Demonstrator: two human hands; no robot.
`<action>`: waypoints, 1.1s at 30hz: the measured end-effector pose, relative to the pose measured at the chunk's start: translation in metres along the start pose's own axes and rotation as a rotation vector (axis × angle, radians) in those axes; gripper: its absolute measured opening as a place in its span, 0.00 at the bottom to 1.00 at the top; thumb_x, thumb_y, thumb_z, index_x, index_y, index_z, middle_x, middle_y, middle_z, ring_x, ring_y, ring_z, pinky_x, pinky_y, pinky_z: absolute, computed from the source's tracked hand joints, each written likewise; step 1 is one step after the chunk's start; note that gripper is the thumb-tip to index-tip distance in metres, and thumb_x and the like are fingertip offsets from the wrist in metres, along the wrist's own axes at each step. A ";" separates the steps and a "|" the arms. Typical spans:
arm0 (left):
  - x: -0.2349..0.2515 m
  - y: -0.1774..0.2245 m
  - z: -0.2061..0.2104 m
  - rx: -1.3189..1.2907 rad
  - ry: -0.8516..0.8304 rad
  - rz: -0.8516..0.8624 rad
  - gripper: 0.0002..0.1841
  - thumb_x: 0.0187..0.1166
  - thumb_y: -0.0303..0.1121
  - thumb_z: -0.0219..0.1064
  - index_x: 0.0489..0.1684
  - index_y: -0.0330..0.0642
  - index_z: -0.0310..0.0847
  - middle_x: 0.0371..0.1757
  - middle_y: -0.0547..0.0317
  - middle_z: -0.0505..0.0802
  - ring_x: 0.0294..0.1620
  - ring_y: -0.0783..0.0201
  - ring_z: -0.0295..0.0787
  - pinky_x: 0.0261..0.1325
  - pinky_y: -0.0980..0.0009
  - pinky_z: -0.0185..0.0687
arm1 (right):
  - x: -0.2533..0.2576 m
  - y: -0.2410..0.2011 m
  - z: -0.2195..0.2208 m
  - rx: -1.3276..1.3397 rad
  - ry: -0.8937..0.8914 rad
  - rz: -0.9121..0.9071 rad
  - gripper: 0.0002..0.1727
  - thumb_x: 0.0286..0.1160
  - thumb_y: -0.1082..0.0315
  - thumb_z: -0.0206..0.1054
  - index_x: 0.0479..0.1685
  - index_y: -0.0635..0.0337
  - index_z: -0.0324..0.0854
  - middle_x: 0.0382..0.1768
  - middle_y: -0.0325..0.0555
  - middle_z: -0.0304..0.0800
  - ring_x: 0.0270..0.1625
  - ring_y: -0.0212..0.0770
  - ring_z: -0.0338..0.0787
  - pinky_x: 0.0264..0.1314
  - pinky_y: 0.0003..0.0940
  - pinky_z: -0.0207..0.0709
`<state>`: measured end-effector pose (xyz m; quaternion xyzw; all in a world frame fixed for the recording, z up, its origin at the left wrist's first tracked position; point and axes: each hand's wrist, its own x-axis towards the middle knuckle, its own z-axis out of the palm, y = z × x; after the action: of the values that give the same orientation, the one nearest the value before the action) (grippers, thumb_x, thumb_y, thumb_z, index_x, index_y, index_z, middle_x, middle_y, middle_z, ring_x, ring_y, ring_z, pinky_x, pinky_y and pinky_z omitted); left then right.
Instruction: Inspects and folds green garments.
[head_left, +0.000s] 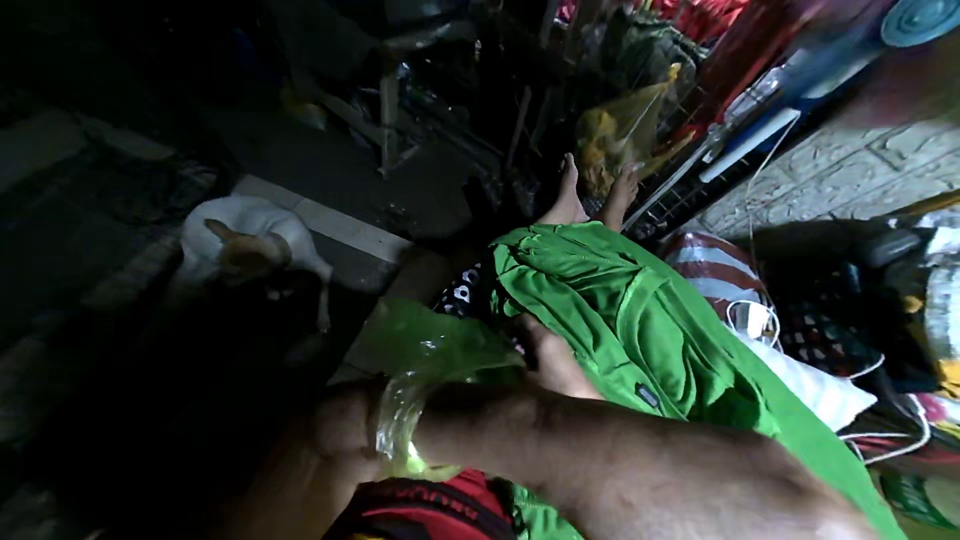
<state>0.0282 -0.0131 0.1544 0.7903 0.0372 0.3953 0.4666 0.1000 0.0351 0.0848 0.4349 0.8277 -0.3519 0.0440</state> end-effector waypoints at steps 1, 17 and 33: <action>-0.008 -0.001 -0.002 0.029 -0.024 -0.034 0.12 0.78 0.30 0.68 0.35 0.25 0.89 0.29 0.47 0.89 0.33 0.64 0.85 0.39 0.73 0.74 | -0.001 0.021 0.003 0.099 0.128 -0.112 0.21 0.73 0.81 0.62 0.66 0.77 0.77 0.56 0.69 0.87 0.56 0.56 0.89 0.63 0.47 0.80; -0.121 -0.057 -0.028 0.724 0.084 -1.209 0.18 0.87 0.20 0.53 0.70 0.32 0.79 0.70 0.35 0.84 0.75 0.36 0.77 0.75 0.42 0.73 | -0.016 0.041 -0.016 0.597 0.215 -0.205 0.06 0.74 0.76 0.65 0.44 0.57 0.84 0.30 0.28 0.84 0.26 0.16 0.77 0.29 0.13 0.71; -0.119 -0.032 -0.027 0.331 0.480 -0.679 0.11 0.84 0.33 0.60 0.40 0.43 0.89 0.38 0.69 0.91 0.33 0.79 0.88 0.40 0.82 0.88 | -0.050 0.085 -0.037 0.517 0.375 -0.211 0.09 0.78 0.71 0.67 0.53 0.59 0.82 0.40 0.33 0.88 0.30 0.20 0.80 0.30 0.16 0.74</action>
<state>-0.0611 -0.0271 0.0660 0.6832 0.4646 0.3805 0.4154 0.2031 0.0553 0.0847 0.4008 0.7453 -0.4665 -0.2575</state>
